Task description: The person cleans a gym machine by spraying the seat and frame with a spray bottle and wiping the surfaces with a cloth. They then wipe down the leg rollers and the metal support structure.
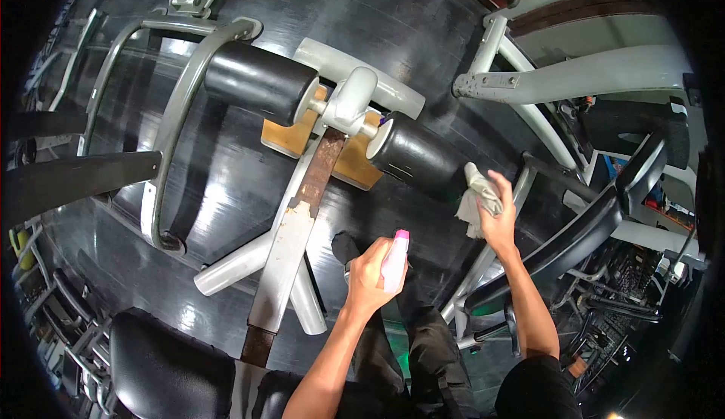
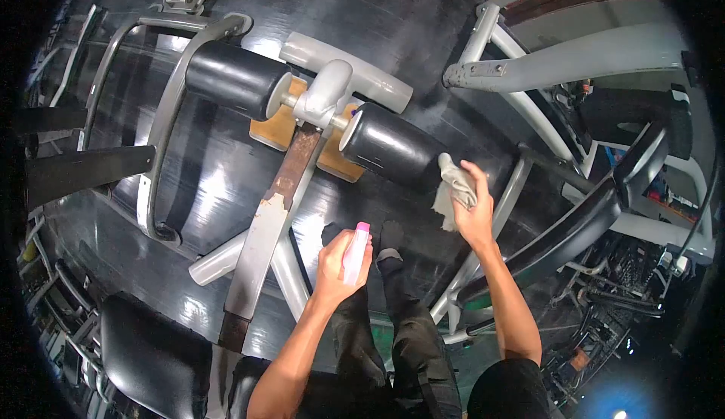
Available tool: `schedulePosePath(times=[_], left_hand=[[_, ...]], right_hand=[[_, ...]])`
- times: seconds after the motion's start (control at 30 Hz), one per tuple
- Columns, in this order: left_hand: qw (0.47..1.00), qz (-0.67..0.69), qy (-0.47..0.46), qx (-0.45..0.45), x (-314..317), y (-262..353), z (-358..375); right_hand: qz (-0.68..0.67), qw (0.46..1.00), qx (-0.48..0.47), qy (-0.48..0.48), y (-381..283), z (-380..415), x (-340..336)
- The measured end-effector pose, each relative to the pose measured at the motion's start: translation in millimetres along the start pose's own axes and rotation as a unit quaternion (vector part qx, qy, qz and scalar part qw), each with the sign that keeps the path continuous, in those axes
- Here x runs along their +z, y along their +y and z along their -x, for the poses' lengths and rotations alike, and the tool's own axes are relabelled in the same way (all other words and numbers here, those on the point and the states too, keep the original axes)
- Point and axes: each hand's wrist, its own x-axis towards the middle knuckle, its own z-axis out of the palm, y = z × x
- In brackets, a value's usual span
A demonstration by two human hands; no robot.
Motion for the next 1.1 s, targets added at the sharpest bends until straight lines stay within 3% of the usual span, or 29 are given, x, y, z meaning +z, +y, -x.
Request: schedulePosePath(times=[0.07, 0.13, 0.2, 0.27, 0.4, 0.47, 0.57, 0.7, 0.87, 0.97, 1.07, 1.1], left_hand=[[1.000, -0.002, -0.006, -0.001, 2, -1, 1], [1.000, -0.006, -0.008, -0.007, 3, -1, 2], [1.000, -0.008, -0.005, -0.001, 3, -2, 1], [1.000, -0.009, -0.001, 0.007, 4, -2, 1], [1.000, -0.006, 0.010, 0.019, 5, -4, 1], [1.000, 0.000, 0.011, 0.021, 7, -4, 2], [1.000, -0.006, 0.002, 0.007, 6, -4, 2], [1.000, -0.016, 0.012, 0.020, 6, -4, 1], [0.999, -0.011, 0.018, 0.026, 5, -2, -1], [1.000, 0.002, 0.021, 0.009, 5, -2, 0], [1.000, -0.004, 0.020, 0.008, 4, -2, 0], [1.000, -0.006, 0.020, 0.007, 4, -2, 0]], right_hand=[[-0.198, 0.978, 0.065, 0.012, -24, -6, 2], [-0.283, 0.952, 0.075, -0.095, -34, -21, 3], [-0.225, 0.958, 0.050, -0.167, -42, -49, 13], [0.033, 0.992, -0.060, -0.104, -32, -75, 28], [0.103, 0.986, -0.082, 0.098, -65, -70, 45], [0.165, 0.974, -0.135, 0.072, -62, -53, 53], [0.275, 0.951, -0.137, 0.037, -75, -33, 80], [0.265, 0.946, -0.180, 0.048, -47, -41, 96], [0.207, 0.960, -0.188, 0.019, -38, -51, 70], [0.048, 0.976, -0.183, 0.110, -32, -60, 71], [0.129, 0.971, -0.196, 0.048, -47, -62, 77], [0.237, 0.943, -0.232, 0.025, -54, -66, 85]])
